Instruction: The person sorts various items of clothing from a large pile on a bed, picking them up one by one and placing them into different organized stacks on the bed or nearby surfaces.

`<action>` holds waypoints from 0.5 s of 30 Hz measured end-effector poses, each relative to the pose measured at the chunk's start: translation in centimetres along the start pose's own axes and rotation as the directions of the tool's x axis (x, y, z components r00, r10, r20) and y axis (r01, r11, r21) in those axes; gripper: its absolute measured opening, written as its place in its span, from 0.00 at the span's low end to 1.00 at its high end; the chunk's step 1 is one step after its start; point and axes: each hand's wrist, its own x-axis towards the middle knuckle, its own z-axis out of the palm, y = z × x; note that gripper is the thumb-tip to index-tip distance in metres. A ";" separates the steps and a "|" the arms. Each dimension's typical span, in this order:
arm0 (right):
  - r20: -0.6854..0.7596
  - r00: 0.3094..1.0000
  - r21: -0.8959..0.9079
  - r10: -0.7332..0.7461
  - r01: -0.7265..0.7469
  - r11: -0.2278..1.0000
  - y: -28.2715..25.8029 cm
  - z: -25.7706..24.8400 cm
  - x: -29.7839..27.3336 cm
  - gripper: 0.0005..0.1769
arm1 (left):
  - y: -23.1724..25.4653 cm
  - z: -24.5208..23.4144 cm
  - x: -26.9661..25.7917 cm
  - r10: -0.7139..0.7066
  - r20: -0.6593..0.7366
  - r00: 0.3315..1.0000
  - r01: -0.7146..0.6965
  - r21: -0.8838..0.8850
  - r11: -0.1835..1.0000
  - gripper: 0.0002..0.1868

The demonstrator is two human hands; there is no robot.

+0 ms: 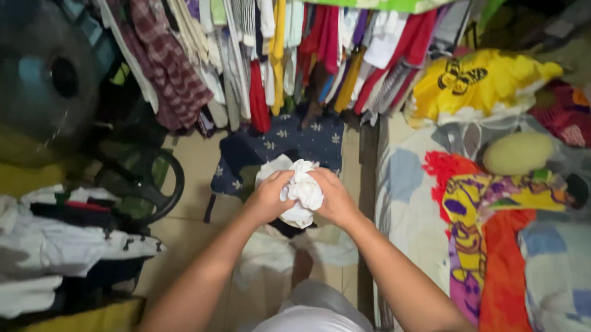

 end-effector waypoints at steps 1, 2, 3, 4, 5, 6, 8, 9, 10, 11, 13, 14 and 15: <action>-0.002 1.000 -0.013 -0.017 0.017 1.000 1.0 0.1 0.7 0.37 | -0.1 0.0 0.8 -0.008 -0.014 1.000 0.008 -0.010 1.000 0.34; 0.012 1.000 -0.006 -0.002 0.003 1.000 1.8 0.0 1.3 0.38 | -0.3 -0.3 1.8 -0.024 0.000 1.000 0.024 0.012 1.000 0.35; 0.030 1.000 0.001 0.010 -0.010 1.000 2.4 -0.1 2.2 0.39 | -0.4 -0.8 2.9 -0.040 0.010 0.999 0.039 0.033 0.999 0.36; 0.047 0.999 0.007 0.022 -0.022 1.000 2.9 -0.3 3.1 0.40 | -0.4 -1.2 3.9 -0.056 0.020 0.998 0.055 0.055 0.997 0.36; 0.081 0.996 -0.004 0.025 -0.024 1.000 3.2 -0.7 3.8 0.42 | -0.4 -1.5 4.7 -0.065 0.023 0.998 0.064 0.040 0.997 0.38; 0.115 0.993 -0.014 0.027 -0.026 1.000 3.5 -1.2 4.6 0.44 | -0.3 -1.9 5.4 -0.073 0.026 0.997 0.072 0.024 0.997 0.39; 0.158 0.985 -0.020 0.061 -0.059 0.998 3.6 -2.1 5.7 0.47 | -0.2 -2.5 6.7 -0.079 0.037 0.996 0.079 0.005 0.997 0.40; 0.170 0.981 -0.015 0.092 -0.091 0.996 3.6 -2.6 5.9 0.47 | -0.2 -2.8 7.2 -0.078 0.045 0.996 0.078 0.000 0.997 0.40; 0.182 0.976 -0.011 0.122 -0.122 0.992 3.7 -3.1 6.0 0.47 | -0.3 -3.0 7.6 -0.077 0.053 0.996 0.077 -0.005 0.997 0.40; 0.170 0.976 -0.015 0.135 -0.134 0.991 3.8 -3.4 5.9 0.46 | -0.5 -3.1 7.9 -0.075 0.050 0.996 0.075 0.010 0.997 0.40; 0.137 0.977 -0.026 0.163 -0.161 0.987 4.0 -4.0 5.2 0.45 | -0.9 -3.3 8.5 -0.064 0.050 0.997 0.062 0.040 0.997 0.39; 0.121 0.972 -0.046 0.203 -0.199 0.979 4.1 -4.3 4.7 0.44 | -1.1 -3.5 8.6 -0.040 0.050 0.998 0.038 0.039 0.999 0.38; 0.098 0.963 -0.068 0.251 -0.245 0.967 3.9 -4.5 4.0 0.44 | -1.3 -3.7 8.7 -0.011 0.061 0.998 0.009 0.034 0.999 0.37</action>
